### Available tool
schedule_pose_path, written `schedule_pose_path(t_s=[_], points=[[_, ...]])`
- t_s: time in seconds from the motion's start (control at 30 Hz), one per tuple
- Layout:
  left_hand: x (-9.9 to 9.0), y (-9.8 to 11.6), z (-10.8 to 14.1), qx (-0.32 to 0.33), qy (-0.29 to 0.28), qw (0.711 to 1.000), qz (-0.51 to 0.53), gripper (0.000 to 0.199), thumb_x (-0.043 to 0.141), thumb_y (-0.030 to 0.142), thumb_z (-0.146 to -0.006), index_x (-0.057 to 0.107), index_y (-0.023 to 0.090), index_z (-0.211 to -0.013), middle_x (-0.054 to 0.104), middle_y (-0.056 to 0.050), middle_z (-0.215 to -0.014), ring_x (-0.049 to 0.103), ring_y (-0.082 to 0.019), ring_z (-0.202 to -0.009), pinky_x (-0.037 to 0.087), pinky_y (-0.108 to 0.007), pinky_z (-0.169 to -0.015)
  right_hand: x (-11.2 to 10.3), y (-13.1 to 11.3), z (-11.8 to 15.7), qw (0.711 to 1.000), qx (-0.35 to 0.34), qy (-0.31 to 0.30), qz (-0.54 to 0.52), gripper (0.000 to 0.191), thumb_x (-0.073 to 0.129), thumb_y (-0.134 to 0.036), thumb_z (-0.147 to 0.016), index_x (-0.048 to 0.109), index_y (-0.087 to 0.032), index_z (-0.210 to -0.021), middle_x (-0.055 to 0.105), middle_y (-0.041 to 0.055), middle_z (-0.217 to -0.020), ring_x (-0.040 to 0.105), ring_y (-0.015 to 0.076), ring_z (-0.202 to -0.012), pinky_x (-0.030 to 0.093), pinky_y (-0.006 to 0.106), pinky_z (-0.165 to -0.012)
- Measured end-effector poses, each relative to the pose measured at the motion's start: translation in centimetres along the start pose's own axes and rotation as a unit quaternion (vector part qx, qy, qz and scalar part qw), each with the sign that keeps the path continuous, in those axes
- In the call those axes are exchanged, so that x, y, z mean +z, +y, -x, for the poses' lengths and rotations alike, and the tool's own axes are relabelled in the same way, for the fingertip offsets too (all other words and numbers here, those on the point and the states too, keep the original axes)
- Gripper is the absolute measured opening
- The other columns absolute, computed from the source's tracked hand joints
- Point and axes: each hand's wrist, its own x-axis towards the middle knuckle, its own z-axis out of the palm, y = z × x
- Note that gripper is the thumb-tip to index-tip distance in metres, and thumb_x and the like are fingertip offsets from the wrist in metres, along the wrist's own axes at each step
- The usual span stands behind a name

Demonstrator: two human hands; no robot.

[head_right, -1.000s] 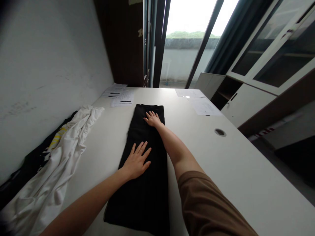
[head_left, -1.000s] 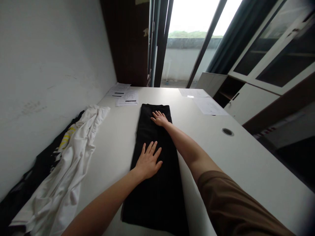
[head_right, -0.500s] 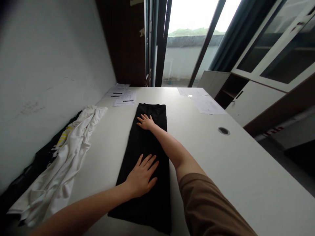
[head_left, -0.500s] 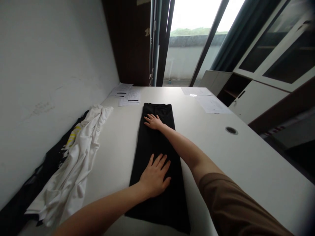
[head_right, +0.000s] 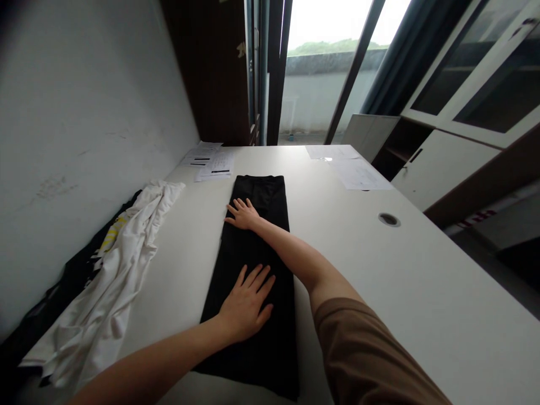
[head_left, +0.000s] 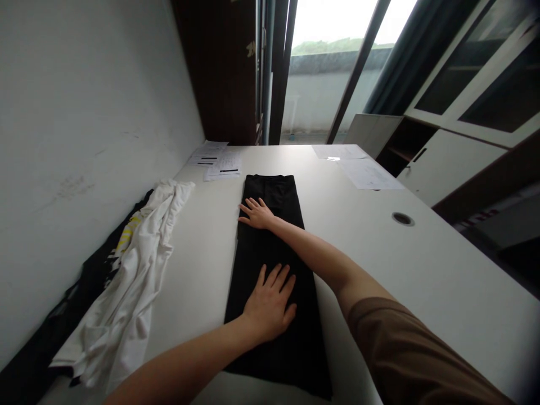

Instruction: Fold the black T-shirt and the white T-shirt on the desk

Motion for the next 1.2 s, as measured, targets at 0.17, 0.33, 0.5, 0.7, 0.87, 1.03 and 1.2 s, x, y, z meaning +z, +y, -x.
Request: schedule_pose_path(t_s=[0.17,0.33,0.5,0.7,0.87,1.03,1.2], points=[[0.2,-0.4,0.0,0.001,0.000,0.998,0.061,0.061,0.058,0.043,-0.097,0.045,0.023,-0.153,0.031,-0.009,-0.166,0.019,-0.031,-0.156,0.010,-0.062,-0.127,0.0,1.4,-2.8,0.998,0.047,-0.022,-0.021,0.080,0.032,-0.069,-0.101,0.026,-0.020,-0.164,0.017,0.0126,-0.169,0.014,0.0342,-0.156,0.013,0.059,-0.124],[-0.9,-2.2,-0.4,-0.087,0.056,0.966,0.238,0.040,0.063,0.026,-0.092,0.065,0.025,-0.132,0.049,-0.007,-0.155,0.033,-0.029,-0.150,0.030,-0.054,-0.124,-1.5,1.3,-0.6,0.999,0.007,0.016,-0.029,0.072,0.039,-0.062,-0.103,0.035,-0.020,-0.160,0.021,0.0120,-0.168,0.016,0.0317,-0.156,0.014,0.055,-0.125],[-2.7,-6.3,-1.8,-0.131,0.192,0.947,0.220,0.030,0.053,0.019,-0.095,0.068,0.023,-0.122,0.058,-0.007,-0.145,0.048,-0.024,-0.139,0.035,-0.046,-0.121,-2.6,4.4,4.3,0.994,0.031,0.088,-0.064,0.064,0.046,-0.051,-0.103,0.043,-0.017,-0.156,0.031,0.0121,-0.164,0.023,0.0307,-0.154,0.016,0.053,-0.126],[-0.9,-9.9,-2.0,-0.138,0.075,0.988,0.004,0.061,0.057,0.038,-0.098,0.042,0.022,-0.155,0.029,-0.011,-0.167,0.022,-0.034,-0.155,0.024,-0.059,-0.124,-3.1,6.9,10.9,0.964,0.025,0.170,-0.201,0.048,0.042,-0.042,-0.105,0.054,-0.029,-0.149,0.054,0.0024,-0.151,0.049,0.0230,-0.141,0.039,0.044,-0.120],[-0.2,-9.4,1.0,-0.104,0.046,0.991,-0.075,0.064,0.051,0.045,-0.102,0.034,0.027,-0.161,0.018,-0.008,-0.170,0.012,-0.036,-0.157,0.018,-0.062,-0.124,-2.9,5.0,19.1,0.982,-0.014,0.110,-0.152,0.043,0.051,-0.040,-0.103,0.059,-0.031,-0.145,0.051,0.0029,-0.153,0.043,0.0277,-0.145,0.035,0.053,-0.122],[-1.6,-9.0,4.8,-0.013,-0.002,0.997,-0.082,0.066,0.050,0.044,-0.103,0.026,0.033,-0.163,0.011,-0.005,-0.172,0.009,-0.034,-0.157,0.017,-0.062,-0.124,-4.1,1.9,26.8,0.987,-0.037,0.085,-0.131,0.049,0.051,-0.033,-0.103,0.050,-0.032,-0.152,0.042,0.0024,-0.159,0.038,0.0270,-0.148,0.033,0.052,-0.124],[-2.9,-8.2,8.3,0.065,-0.048,0.993,-0.086,0.063,0.051,0.038,-0.103,0.027,0.038,-0.161,0.010,-0.001,-0.172,0.008,-0.032,-0.158,0.016,-0.059,-0.125,-5.4,0.1,32.0,0.985,-0.053,0.075,-0.147,0.051,0.051,-0.028,-0.101,0.049,-0.031,-0.152,0.041,0.0039,-0.160,0.039,0.0272,-0.148,0.032,0.052,-0.124]])
